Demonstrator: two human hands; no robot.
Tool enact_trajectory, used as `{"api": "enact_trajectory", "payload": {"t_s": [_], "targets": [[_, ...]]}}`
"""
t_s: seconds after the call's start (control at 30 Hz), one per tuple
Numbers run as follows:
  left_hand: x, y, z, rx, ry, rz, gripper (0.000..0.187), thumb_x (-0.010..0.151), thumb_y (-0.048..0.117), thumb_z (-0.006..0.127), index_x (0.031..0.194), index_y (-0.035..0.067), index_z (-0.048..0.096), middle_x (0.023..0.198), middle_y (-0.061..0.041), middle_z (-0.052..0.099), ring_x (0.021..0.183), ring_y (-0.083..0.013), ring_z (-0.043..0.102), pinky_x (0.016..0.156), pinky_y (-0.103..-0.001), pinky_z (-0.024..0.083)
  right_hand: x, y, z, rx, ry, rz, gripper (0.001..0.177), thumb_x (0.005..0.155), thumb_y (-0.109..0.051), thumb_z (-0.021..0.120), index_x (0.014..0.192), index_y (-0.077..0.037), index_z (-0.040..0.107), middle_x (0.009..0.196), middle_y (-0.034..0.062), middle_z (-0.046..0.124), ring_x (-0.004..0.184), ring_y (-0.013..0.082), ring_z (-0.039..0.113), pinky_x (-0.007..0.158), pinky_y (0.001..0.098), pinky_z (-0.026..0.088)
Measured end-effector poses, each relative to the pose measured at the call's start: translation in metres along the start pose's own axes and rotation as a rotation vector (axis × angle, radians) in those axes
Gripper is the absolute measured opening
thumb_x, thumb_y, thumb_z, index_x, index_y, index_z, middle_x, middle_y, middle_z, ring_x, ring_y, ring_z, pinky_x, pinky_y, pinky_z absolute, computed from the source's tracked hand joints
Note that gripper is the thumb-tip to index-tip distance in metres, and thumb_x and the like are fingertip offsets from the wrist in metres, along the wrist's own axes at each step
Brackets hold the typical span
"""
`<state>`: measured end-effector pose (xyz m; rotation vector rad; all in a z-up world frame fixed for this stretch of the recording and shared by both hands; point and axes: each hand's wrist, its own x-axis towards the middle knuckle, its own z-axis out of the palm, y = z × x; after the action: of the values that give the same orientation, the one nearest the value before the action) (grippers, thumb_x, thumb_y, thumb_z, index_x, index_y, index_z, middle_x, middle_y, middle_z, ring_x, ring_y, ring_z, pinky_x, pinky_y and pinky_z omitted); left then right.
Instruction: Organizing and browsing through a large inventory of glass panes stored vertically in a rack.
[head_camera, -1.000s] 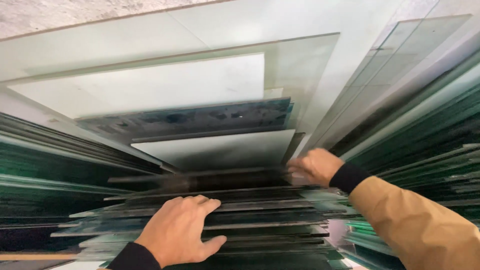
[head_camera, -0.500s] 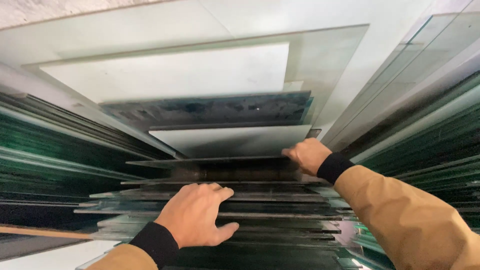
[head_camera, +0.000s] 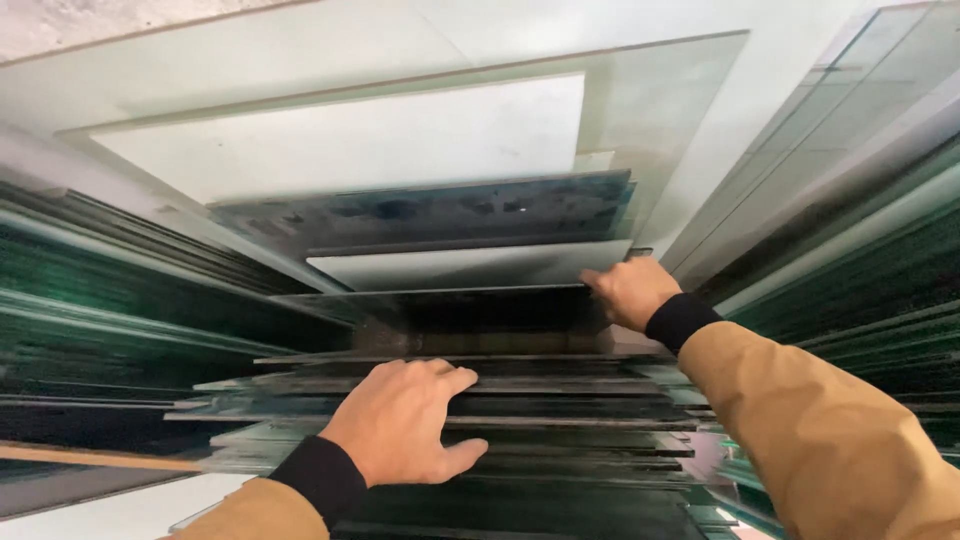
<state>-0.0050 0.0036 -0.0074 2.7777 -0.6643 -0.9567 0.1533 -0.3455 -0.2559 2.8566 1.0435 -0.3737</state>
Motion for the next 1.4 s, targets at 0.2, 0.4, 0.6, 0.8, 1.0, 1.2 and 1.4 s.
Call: {"api": "enact_trajectory", "payload": {"t_s": [0.2,0.4,0.6,0.8,1.0,1.2,1.4], "targets": [[0.003,0.003,-0.011,0.007,-0.11,-0.02,0.085,0.098,0.072,0.069,0.159,0.013,0.058,0.14,-0.008,0.074,0.116,-0.0332,0.074,0.097,-0.052,0.059,-0.035,-0.016,-0.059,0.066,0.606,-0.12,0.025,0.102,-0.005,0.06,0.126,-0.011,0.063,0.102,0.0113,0.071,0.084,0.0397,0.07,0.054,0.0531,0.056],[0.003,0.0,0.001,0.033,-0.004,0.002,0.083,0.096,0.071,0.076,0.152,0.011,0.062,0.144,-0.01,0.073,0.119,-0.0349,0.075,0.1,-0.053,0.059,-0.068,0.013,-0.063,0.585,-0.041,-0.06,0.051,0.102,-0.058,0.067,0.135,-0.02,0.077,0.116,0.01,0.088,0.1,0.037,0.084,0.083,0.0526,0.062],[0.006,0.009,-0.017,-0.004,-0.175,-0.127,0.086,0.099,0.075,0.077,0.162,0.021,0.054,0.157,-0.006,0.064,0.135,-0.0304,0.069,0.116,-0.05,0.053,-0.097,0.049,-0.019,0.995,-0.557,0.068,0.086,0.087,-0.073,0.069,0.152,-0.017,0.072,0.147,0.0063,0.081,0.135,0.0221,0.076,0.119,0.0384,0.054],[0.01,0.024,-0.039,-0.043,-0.336,-0.239,0.09,0.102,0.078,0.076,0.17,0.028,0.043,0.169,0.0,0.053,0.151,-0.0236,0.058,0.13,-0.044,0.045,-0.108,0.049,0.01,0.914,-0.501,0.09,0.072,0.098,-0.065,0.061,0.15,-0.016,0.074,0.153,0.0055,0.077,0.141,0.0225,0.073,0.121,0.0404,0.054],[0.019,0.007,-0.022,-0.013,-0.365,-0.182,0.095,0.101,0.086,0.071,0.17,0.028,0.041,0.17,-0.002,0.05,0.147,-0.0285,0.06,0.125,-0.051,0.049,-0.112,0.055,0.05,0.836,-0.502,0.102,0.075,0.097,-0.066,0.062,0.153,-0.018,0.069,0.153,0.0043,0.075,0.137,0.0245,0.073,0.117,0.0408,0.056],[0.023,0.006,-0.021,-0.003,-0.414,-0.194,0.1,0.1,0.094,0.069,0.172,0.031,0.039,0.171,-0.006,0.046,0.15,-0.0319,0.057,0.126,-0.052,0.048,-0.115,0.05,0.069,0.566,-0.209,-0.06,0.05,0.109,-0.055,0.059,0.129,-0.014,0.079,0.117,0.0115,0.086,0.096,0.0365,0.082,0.085,0.0526,0.061],[0.016,0.008,-0.016,-0.013,-0.313,-0.18,0.094,0.099,0.084,0.072,0.169,0.026,0.044,0.165,-0.004,0.055,0.143,-0.0286,0.064,0.122,-0.05,0.053,-0.087,0.054,0.071,0.221,-0.057,0.029,0.05,0.115,-0.058,0.05,0.124,-0.016,0.076,0.078,0.0185,0.081,0.071,0.0442,0.079,0.063,0.0535,0.062]]}}
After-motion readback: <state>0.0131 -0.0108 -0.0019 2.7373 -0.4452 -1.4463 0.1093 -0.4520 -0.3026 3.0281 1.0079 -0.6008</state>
